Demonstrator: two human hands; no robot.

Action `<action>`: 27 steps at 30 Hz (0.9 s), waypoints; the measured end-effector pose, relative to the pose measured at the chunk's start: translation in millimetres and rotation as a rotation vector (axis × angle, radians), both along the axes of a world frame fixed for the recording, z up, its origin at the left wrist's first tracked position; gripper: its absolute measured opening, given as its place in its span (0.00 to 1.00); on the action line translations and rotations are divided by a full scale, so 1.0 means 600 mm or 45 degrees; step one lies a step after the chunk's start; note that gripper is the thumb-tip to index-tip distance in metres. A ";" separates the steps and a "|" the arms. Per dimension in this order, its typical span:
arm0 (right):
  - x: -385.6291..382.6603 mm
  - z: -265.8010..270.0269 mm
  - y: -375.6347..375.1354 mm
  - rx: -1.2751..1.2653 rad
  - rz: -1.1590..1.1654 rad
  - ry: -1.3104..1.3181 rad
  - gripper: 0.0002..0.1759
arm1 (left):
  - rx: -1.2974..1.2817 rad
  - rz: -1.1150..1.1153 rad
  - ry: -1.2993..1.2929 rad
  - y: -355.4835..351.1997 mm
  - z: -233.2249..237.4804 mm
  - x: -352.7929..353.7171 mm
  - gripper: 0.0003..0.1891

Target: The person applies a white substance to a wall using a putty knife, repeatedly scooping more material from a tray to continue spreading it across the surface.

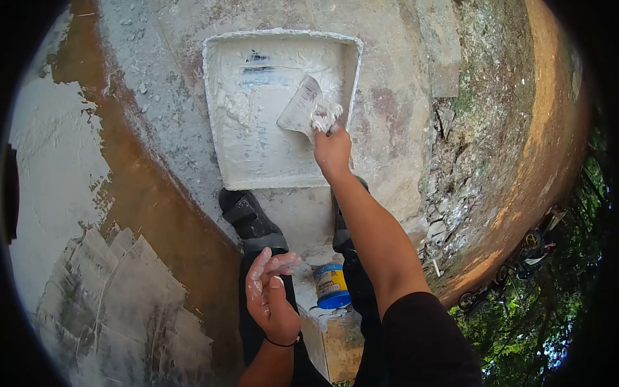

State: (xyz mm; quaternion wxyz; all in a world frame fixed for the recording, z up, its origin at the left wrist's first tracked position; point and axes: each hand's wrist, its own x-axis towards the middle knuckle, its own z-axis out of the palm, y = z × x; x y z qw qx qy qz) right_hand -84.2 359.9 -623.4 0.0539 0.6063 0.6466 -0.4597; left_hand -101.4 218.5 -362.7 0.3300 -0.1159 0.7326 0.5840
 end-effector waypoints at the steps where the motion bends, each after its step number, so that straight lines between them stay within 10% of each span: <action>1: 0.000 -0.001 -0.019 -0.103 -0.180 0.190 0.08 | 0.000 -0.035 0.033 -0.002 -0.002 -0.003 0.19; 6: -0.014 0.005 -0.071 -0.410 -0.576 0.444 0.13 | 0.032 0.100 -0.067 0.003 -0.006 -0.035 0.18; 16: -0.152 0.002 -0.051 0.021 0.386 0.236 0.08 | 0.046 0.082 -0.153 -0.013 -0.009 -0.059 0.18; 23: -0.155 0.021 0.064 0.227 0.424 0.089 0.10 | 0.069 0.074 -0.229 -0.012 -0.002 -0.075 0.18; 27: -0.152 0.014 0.036 -0.211 0.200 0.493 0.11 | 0.084 0.071 -0.198 -0.010 0.004 -0.085 0.19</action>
